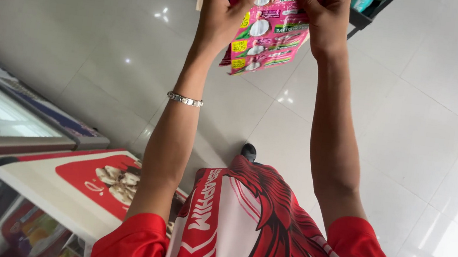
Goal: The recorder is wiping down packs of soap with a cloth and organizing them on top of a freezer in a grocery store.
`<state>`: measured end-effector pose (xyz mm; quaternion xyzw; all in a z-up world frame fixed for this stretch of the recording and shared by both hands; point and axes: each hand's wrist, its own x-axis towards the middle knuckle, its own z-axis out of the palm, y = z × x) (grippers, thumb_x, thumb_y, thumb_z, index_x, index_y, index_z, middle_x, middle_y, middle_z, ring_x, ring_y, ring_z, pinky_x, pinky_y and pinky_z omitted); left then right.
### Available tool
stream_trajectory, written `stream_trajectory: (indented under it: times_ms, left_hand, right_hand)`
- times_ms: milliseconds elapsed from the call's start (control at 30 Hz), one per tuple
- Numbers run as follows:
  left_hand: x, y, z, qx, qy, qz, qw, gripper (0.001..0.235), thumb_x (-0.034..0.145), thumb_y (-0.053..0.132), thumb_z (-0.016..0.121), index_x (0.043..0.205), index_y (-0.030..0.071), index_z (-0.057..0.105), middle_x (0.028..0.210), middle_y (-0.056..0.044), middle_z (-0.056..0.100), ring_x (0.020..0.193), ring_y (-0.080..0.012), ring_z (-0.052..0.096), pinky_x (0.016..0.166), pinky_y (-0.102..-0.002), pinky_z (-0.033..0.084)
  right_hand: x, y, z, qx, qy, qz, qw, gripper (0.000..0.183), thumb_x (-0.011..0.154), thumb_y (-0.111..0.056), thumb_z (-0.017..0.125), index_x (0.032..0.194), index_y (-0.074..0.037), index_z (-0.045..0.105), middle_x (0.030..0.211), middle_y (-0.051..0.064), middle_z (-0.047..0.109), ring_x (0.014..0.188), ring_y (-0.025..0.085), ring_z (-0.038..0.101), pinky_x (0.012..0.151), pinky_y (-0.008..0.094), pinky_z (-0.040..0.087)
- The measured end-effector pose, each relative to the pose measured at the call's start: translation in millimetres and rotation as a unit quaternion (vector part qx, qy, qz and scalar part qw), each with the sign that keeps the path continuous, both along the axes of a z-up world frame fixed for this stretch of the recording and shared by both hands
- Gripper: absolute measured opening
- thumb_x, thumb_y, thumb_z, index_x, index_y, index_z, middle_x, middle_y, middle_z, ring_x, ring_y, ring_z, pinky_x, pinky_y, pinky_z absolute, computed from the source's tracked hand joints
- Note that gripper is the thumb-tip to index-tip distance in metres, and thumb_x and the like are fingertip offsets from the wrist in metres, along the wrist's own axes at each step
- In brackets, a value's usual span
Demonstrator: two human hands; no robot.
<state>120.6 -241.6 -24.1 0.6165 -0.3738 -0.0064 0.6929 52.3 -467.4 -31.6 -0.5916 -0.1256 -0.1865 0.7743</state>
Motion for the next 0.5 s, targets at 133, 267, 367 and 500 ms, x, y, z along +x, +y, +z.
stream_trajectory:
  times_ms: [133, 267, 367, 500]
  left_hand:
    - [7, -38, 8, -0.029, 0.001, 0.048, 0.998, 0.049, 0.112, 0.02, 0.071, 0.151, 0.008, 0.044, 0.126, -0.004, 0.071, 0.109, -0.0113, 0.067, 0.095, -0.027, 0.058]
    - [12, -75, 21, -0.156, 0.012, -0.018, 0.987, 0.058, 0.112, 0.021, 0.07, 0.155, 0.006, 0.035, 0.13, -0.004, 0.067, 0.114, -0.0112, 0.065, 0.101, -0.026, 0.054]
    - [18, -90, 14, -0.083, 0.094, -0.004, 0.992, 0.044, 0.109, 0.021, 0.07, 0.144, 0.0, 0.052, 0.118, -0.008, 0.067, 0.101, -0.0145, 0.059, 0.089, -0.028, 0.049]
    - [5, -93, -6, -0.075, 0.012, -0.163, 0.984, 0.038, 0.112, 0.025, 0.068, 0.138, 0.004, 0.053, 0.126, -0.004, 0.067, 0.115, -0.013, 0.062, 0.102, -0.03, 0.052]
  right_hand:
    - [4, -17, 18, -0.227, -0.086, -0.235, 0.941, 0.05, 0.103, -0.013, 0.082, 0.139, -0.002, 0.05, 0.136, 0.013, 0.06, 0.12, 0.023, 0.062, 0.097, 0.037, 0.057]
    - [6, -48, 7, -0.032, 0.022, -0.058, 0.998, 0.042, 0.106, -0.019, 0.071, 0.139, -0.001, 0.052, 0.13, 0.006, 0.071, 0.119, 0.014, 0.069, 0.103, 0.034, 0.06]
    - [-1, -48, 9, -0.02, -0.054, -0.159, 0.986, 0.036, 0.108, -0.016, 0.075, 0.135, 0.001, 0.057, 0.125, 0.007, 0.072, 0.114, 0.012, 0.067, 0.104, 0.031, 0.056]
    - [-8, -78, 8, 0.025, -0.06, -0.247, 0.967, 0.028, 0.107, -0.015, 0.076, 0.124, 0.001, 0.061, 0.114, 0.006, 0.073, 0.101, 0.011, 0.067, 0.095, 0.03, 0.056]
